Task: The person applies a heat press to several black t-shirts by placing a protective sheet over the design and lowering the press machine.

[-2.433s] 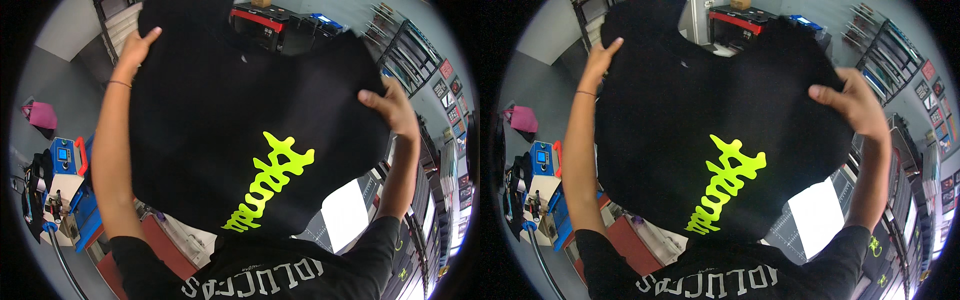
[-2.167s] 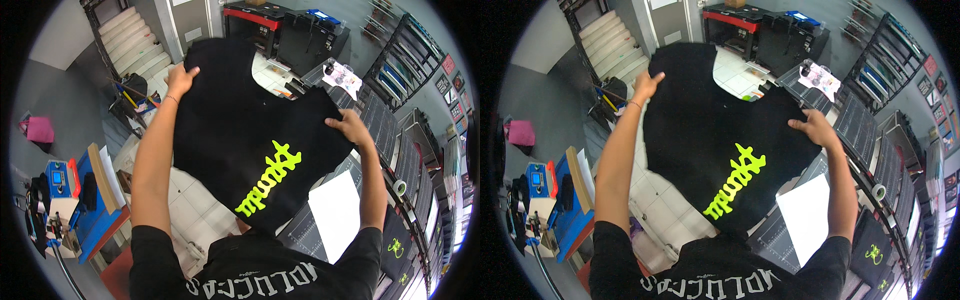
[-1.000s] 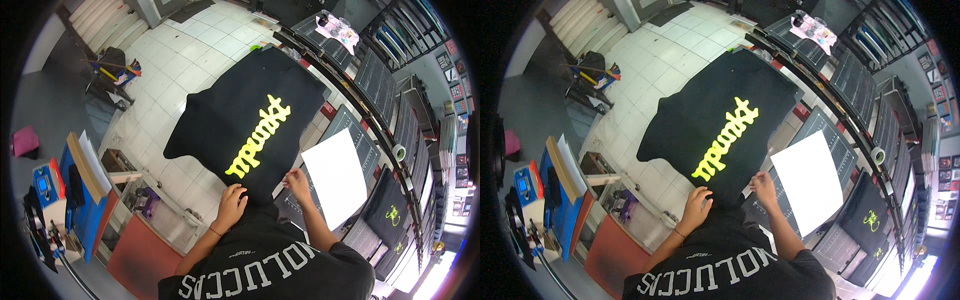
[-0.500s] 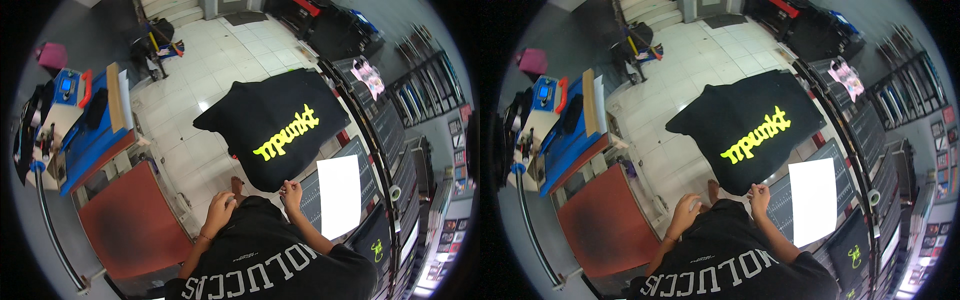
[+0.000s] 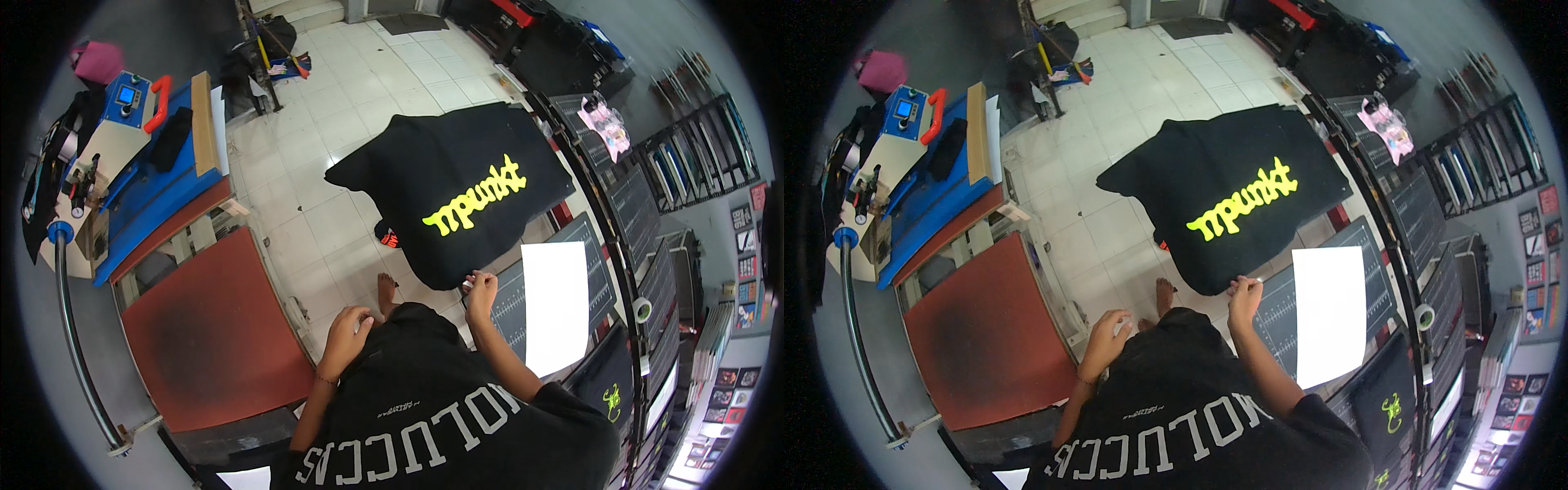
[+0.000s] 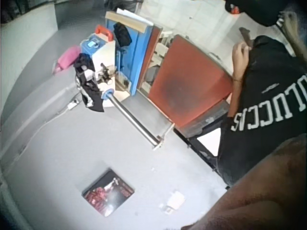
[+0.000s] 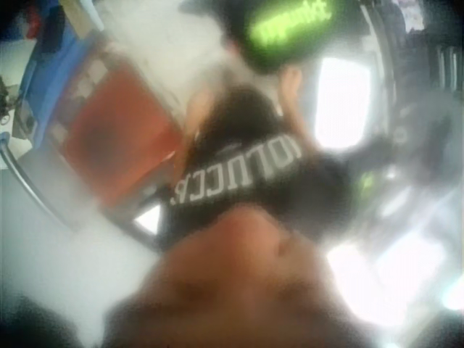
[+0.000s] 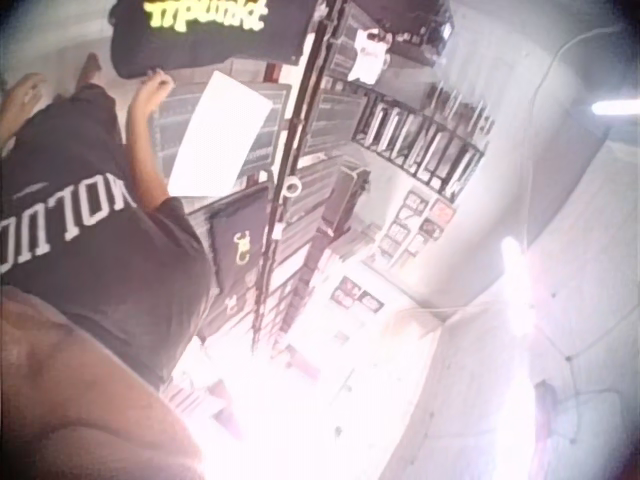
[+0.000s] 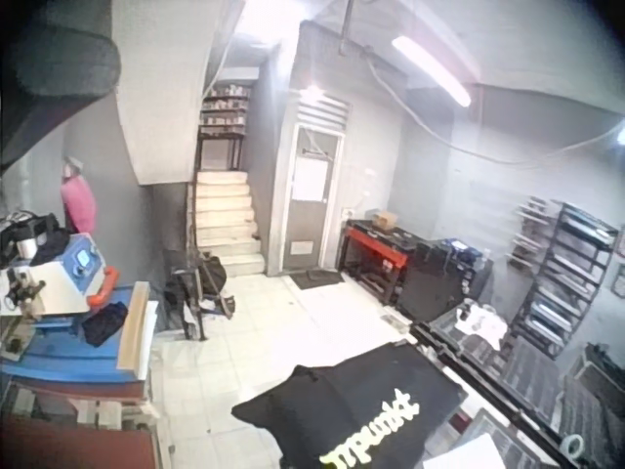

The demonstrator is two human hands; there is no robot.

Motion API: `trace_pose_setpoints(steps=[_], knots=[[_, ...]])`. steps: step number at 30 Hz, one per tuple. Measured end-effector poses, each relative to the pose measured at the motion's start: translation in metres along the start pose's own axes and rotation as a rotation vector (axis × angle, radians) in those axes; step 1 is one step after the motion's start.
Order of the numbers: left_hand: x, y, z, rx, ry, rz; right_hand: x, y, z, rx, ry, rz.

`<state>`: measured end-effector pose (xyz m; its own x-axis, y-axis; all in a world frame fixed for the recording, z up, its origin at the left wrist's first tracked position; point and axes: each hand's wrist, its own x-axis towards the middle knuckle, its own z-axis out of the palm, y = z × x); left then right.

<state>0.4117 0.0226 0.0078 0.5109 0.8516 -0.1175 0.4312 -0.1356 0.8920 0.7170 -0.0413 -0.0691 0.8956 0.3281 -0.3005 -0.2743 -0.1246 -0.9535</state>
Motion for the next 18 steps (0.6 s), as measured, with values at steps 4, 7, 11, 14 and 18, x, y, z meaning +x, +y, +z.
trace_pose_setpoints(steps=[4,7,11,14,18], knots=[[0.001,-0.003,0.004,0.025,-0.074,0.037,-0.004,-0.008,-0.007,-0.102,-0.06,0.162],[-0.002,0.0,0.006,0.015,-0.112,0.03,-0.004,-0.001,-0.005,-0.065,-0.096,0.109],[-0.004,0.002,0.011,-0.025,-0.184,0.034,-0.003,0.011,-0.005,0.132,-0.081,0.058],[-0.006,-0.01,0.019,0.02,-0.194,0.115,-0.011,0.017,-0.005,-0.059,-0.266,0.107],[-0.006,-0.012,0.027,-0.014,-0.243,0.082,-0.035,0.013,0.017,-0.147,-0.416,0.213]])
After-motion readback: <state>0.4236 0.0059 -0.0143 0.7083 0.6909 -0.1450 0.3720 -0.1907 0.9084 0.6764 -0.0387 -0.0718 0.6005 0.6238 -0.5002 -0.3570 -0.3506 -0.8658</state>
